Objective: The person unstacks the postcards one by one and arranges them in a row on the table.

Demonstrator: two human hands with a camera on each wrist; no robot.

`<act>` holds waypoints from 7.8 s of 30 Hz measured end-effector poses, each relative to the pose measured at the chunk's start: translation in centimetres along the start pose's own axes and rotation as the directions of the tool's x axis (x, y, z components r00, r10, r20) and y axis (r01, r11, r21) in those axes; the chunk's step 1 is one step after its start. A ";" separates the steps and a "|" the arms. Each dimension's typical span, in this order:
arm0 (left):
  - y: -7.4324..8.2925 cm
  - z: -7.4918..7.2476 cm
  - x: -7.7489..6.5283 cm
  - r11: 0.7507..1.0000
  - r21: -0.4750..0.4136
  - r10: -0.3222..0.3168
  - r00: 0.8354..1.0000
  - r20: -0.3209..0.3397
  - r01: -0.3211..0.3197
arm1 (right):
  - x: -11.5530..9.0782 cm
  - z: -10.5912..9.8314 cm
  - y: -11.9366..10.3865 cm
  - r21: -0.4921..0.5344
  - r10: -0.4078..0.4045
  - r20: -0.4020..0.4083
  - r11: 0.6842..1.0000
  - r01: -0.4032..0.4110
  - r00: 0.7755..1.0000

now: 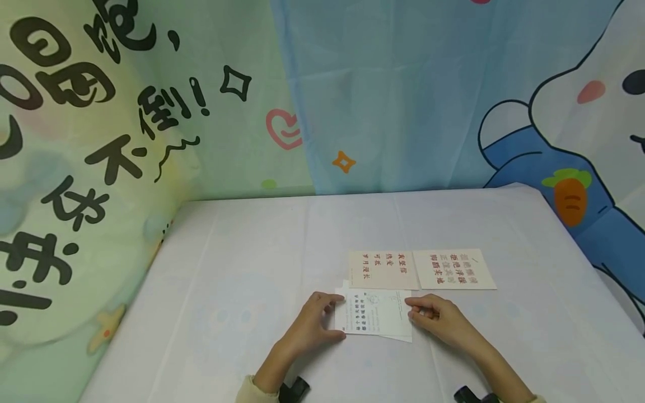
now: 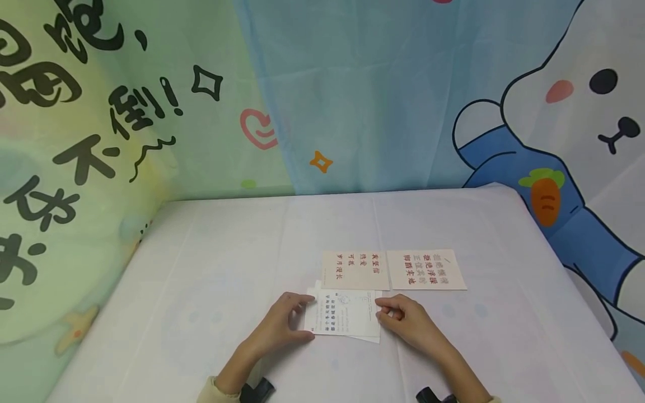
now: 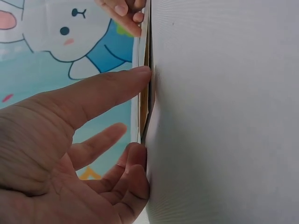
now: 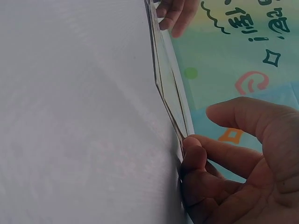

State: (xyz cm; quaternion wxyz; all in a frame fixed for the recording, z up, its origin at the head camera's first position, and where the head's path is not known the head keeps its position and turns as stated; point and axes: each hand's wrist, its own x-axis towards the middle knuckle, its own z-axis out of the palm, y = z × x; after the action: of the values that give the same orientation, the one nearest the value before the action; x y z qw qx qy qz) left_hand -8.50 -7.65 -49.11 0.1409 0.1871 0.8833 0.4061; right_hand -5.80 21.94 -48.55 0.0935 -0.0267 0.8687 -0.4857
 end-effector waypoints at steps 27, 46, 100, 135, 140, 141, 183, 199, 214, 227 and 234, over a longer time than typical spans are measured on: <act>0.2 -0.5 -0.5 0.995 -0.095 0.013 1.000 -0.027 -0.015 | -1.0 0.2 -0.1 0.087 -0.019 0.009 0.996 0.018 1.000; -0.1 -0.7 -0.7 0.991 -0.112 0.061 0.995 -0.079 -0.070 | -1.3 1.1 -0.8 0.198 0.007 0.012 0.980 -0.009 1.000; -1.5 -1.9 -0.2 0.999 -0.035 0.001 0.987 -0.160 -0.007 | 1.5 3.3 -2.6 0.255 -0.056 0.041 0.966 0.044 0.998; -2.7 -4.3 0.3 0.999 -0.040 0.004 0.979 -0.206 -0.012 | 4.1 4.6 -3.8 0.194 -0.104 0.059 0.977 0.091 0.993; -3.0 -4.5 0.3 0.999 -0.049 -0.009 0.977 -0.212 -0.002 | 4.4 4.9 -4.0 0.183 -0.105 0.061 0.979 0.092 0.993; -3.0 -4.5 0.3 0.999 -0.048 -0.011 0.977 -0.214 0.001 | 4.4 4.9 -4.0 0.182 -0.104 0.062 0.979 0.091 0.993; -5.8 -7.4 0.8 0.993 -0.115 -0.070 0.935 -0.348 0.031 | 8.5 8.5 -6.6 0.050 -0.098 -0.034 0.994 0.100 0.995; -6.2 -7.6 1.8 0.997 -0.079 -0.052 0.932 -0.359 0.025 | 9.1 8.7 -6.6 0.030 -0.025 -0.064 0.999 0.027 0.998; -6.6 -7.4 2.1 0.996 -0.084 -0.055 0.923 -0.381 0.025 | 9.4 8.8 -6.4 0.022 -0.037 -0.064 0.999 0.039 0.997; -6.7 -7.0 2.0 0.993 -0.093 -0.102 0.921 -0.376 0.072 | 9.2 8.8 -6.6 0.035 -0.008 -0.083 0.999 0.011 0.997; -6.7 -7.1 2.0 0.994 -0.091 -0.093 0.918 -0.386 0.063 | 9.1 8.7 -6.7 0.037 -0.004 -0.092 0.999 0.008 0.996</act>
State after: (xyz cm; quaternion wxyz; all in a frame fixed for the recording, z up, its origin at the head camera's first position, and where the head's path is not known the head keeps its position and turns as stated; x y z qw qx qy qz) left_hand -14.59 -15.46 -49.95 -0.0143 0.0618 0.8842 0.4628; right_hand -13.37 9.87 -48.59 0.0523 -0.0050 0.8628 -0.5029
